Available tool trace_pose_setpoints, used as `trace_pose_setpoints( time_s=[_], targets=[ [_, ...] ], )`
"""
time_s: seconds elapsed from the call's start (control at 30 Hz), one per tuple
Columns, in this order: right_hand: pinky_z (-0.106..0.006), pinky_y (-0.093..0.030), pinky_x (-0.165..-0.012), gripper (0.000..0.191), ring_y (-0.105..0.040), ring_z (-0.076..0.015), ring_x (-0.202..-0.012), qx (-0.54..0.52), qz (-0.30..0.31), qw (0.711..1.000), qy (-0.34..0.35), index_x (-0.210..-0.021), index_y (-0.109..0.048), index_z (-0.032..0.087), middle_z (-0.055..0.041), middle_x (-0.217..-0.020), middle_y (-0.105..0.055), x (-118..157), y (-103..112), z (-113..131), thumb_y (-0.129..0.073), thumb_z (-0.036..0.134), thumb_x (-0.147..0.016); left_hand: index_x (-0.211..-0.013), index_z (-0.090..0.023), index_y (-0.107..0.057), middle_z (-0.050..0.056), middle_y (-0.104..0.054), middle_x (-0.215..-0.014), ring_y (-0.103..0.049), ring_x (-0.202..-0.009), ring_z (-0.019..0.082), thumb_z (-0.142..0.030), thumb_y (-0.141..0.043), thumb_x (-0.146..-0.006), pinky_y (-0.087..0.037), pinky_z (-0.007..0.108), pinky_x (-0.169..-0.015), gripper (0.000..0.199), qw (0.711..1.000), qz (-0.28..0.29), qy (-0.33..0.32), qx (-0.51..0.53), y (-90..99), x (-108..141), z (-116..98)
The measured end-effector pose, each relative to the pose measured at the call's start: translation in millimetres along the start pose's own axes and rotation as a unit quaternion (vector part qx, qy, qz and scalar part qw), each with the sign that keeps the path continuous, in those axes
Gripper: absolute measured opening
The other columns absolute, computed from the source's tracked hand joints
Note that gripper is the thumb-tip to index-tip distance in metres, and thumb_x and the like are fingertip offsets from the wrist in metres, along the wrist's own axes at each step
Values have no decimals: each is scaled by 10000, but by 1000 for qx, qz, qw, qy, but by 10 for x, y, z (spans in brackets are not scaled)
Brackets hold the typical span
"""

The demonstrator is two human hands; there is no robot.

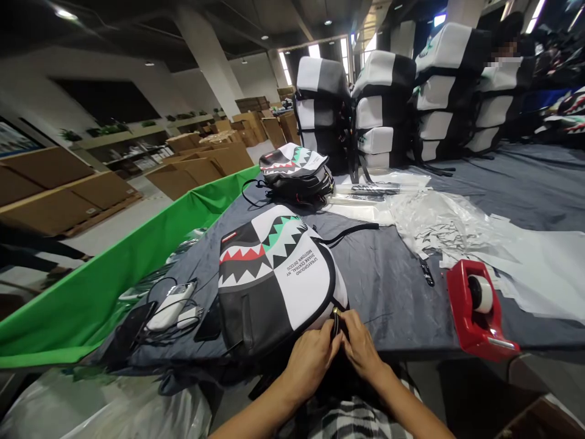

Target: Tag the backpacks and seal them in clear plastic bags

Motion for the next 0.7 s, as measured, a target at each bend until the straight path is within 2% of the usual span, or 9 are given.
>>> trace_pose_setpoints(
  time_s=[0.13, 0.27, 0.33, 0.43, 0.53, 0.6, 0.7],
  targets=[
    [-309, -569, -692, 304, -645, -198, -801, 47, -16, 999, -9, -1147, -505, 219, -55, -913, -606, -1, 47, -14, -386, 93, -897, -1242, -124, -580, 147, -757, -999, -735, -942, 282, -245, -391, -1023, -546, 351, -787, 314, 999, 7, 1, 33, 45, -64, -45],
    [-354, -590, -759, 426, -675, -234, -923, 79, -32, 996, 16, -1315, -416, 185, -112, -1044, -636, -31, 71, 61, -418, 120, -893, -1203, -134, -601, 146, -755, -1009, -729, -954, 271, -254, -392, -1021, -525, 336, -788, 302, 997, -19, -12, 80, 136, -157, -96],
    [-349, -593, -722, 438, -677, -240, -898, 102, -42, 993, 40, -1340, -414, 161, -125, -1034, -636, -51, 114, 95, -420, 138, -903, -1163, -131, -619, 153, -754, -997, -727, -948, 278, -267, -380, -1025, -516, 340, -782, 308, 995, -26, -19, 92, 161, -188, -121],
    [-302, -571, -636, 344, -682, -208, -765, 146, -46, 987, 43, -1227, -519, 170, -87, -904, -658, -111, 235, 26, -352, 103, -934, -1164, -122, -620, 159, -752, -996, -723, -936, 287, -255, -390, -1013, -499, 344, -778, 305, 993, -32, -27, 113, 171, -198, -125],
    [-278, -551, -627, 275, -691, -191, -710, 198, -16, 979, 38, -1042, -616, 181, -65, -822, -686, -157, 276, -66, -355, 122, -978, -1138, -142, -628, 121, -753, -960, -718, -885, 255, -217, -415, -990, -471, 311, -749, 270, 985, -52, -47, 157, 229, -198, -73],
    [-238, -520, -566, 282, -675, -162, -632, 218, 20, 975, 36, -939, -647, 183, -39, -747, -686, -136, 146, -65, -376, 124, -992, -1019, -164, -652, 81, -742, -883, -704, -809, 212, -184, -422, -977, -445, 278, -705, 235, 978, -70, -59, 188, 303, -238, -25],
    [-196, -484, -502, 270, -616, -115, -553, 226, 71, 969, 73, -891, -672, 183, -8, -684, -666, -23, -300, 136, -430, 153, -1008, -911, -178, -653, 45, -715, -798, -679, -730, 176, -155, -445, -963, -415, 251, -645, 216, 980, -90, -69, 167, 392, -388, -48]
  ],
)
Point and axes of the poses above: each hand's wrist, its own x-axis away from the middle knuckle, its own y-axis out of the back of the hand, z = x × y, the point moved 9 cm from there along -x, towards the middle knuckle
